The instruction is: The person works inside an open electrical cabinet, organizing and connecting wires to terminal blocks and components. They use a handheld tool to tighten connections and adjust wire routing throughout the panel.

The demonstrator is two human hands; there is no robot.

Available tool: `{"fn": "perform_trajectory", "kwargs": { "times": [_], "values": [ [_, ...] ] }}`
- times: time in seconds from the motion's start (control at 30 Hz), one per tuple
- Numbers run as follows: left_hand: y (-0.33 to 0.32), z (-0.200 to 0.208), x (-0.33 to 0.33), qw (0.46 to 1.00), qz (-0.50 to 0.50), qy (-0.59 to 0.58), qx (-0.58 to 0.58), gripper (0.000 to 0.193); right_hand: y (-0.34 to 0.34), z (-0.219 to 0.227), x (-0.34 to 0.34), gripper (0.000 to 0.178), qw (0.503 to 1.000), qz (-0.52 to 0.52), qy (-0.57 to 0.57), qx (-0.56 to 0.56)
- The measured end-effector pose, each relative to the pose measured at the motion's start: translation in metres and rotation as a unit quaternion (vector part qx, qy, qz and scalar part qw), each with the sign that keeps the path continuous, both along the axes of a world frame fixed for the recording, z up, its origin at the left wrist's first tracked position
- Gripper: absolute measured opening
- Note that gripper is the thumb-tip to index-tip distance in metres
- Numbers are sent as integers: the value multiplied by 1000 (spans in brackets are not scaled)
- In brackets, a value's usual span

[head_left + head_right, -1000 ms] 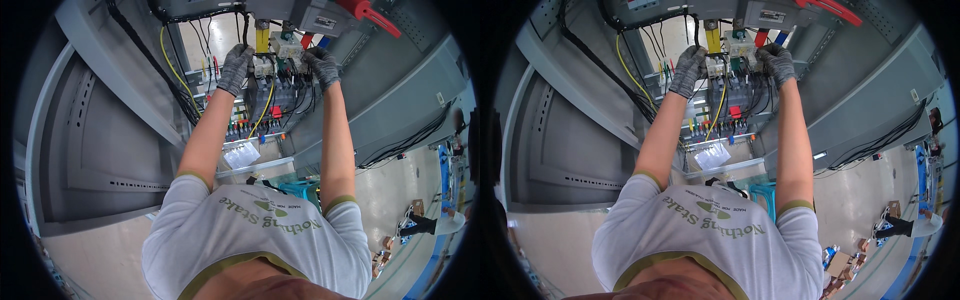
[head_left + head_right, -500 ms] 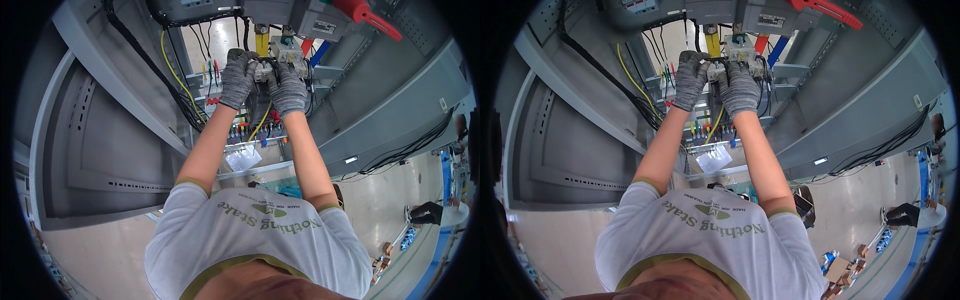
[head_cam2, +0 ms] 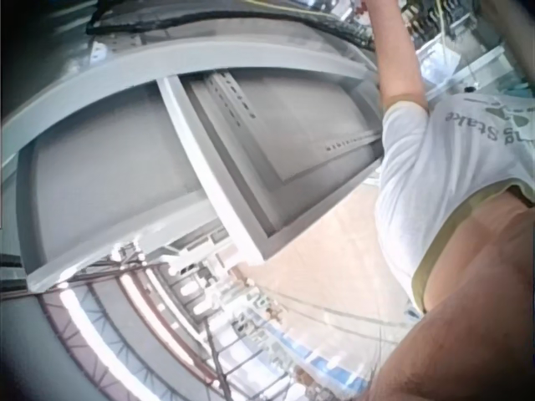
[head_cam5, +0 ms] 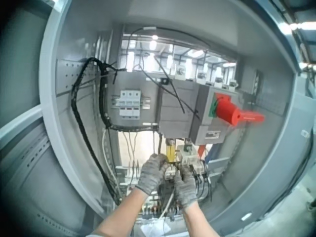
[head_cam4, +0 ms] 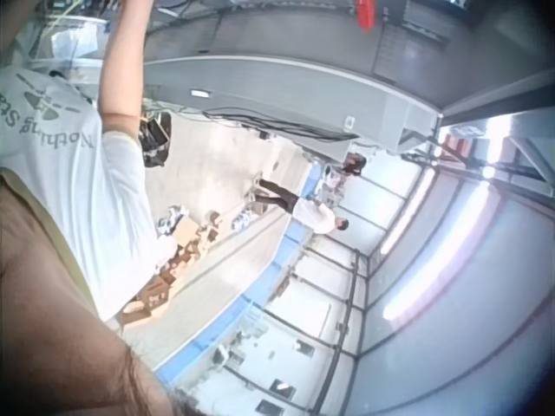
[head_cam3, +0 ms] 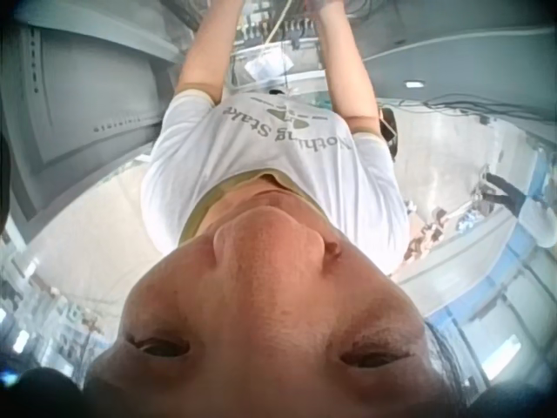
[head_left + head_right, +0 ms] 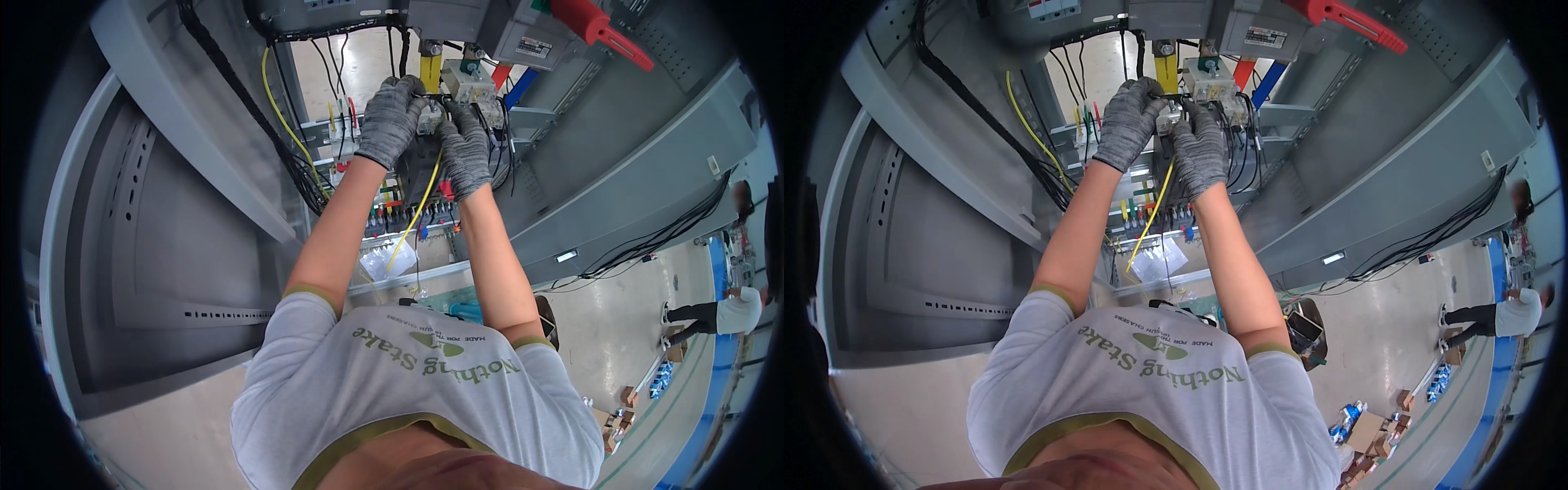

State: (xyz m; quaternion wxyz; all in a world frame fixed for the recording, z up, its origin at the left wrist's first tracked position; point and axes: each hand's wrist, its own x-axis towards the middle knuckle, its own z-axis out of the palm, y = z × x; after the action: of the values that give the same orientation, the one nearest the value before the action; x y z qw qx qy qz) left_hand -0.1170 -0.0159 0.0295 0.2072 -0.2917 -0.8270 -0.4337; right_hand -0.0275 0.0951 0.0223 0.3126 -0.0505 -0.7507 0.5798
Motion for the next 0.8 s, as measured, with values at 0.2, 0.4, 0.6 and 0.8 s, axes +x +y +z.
{"fn": "perform_trajectory", "kwargs": {
  "times": [0.2, 0.4, 0.6, 0.8],
  "values": [
    [6, -5, -1, 999, 18, 8, 44, 18, -20, 5, 10, 43, 999, -3, -22, 44],
    [9, 4, 1, 999, 5, -24, 42, 17, -15, -13, -5, 43, 998, -19, -9, 63],
    [3, -5, -4, 999, -24, -9, 46, 20, -7, -19, -5, 48, 989, 0, 22, 146],
    [3, -21, 35, 977, 13, -116, 179, 40, 28, -18, 8, 40, 992, 126, -10, 14]
  ]
}}
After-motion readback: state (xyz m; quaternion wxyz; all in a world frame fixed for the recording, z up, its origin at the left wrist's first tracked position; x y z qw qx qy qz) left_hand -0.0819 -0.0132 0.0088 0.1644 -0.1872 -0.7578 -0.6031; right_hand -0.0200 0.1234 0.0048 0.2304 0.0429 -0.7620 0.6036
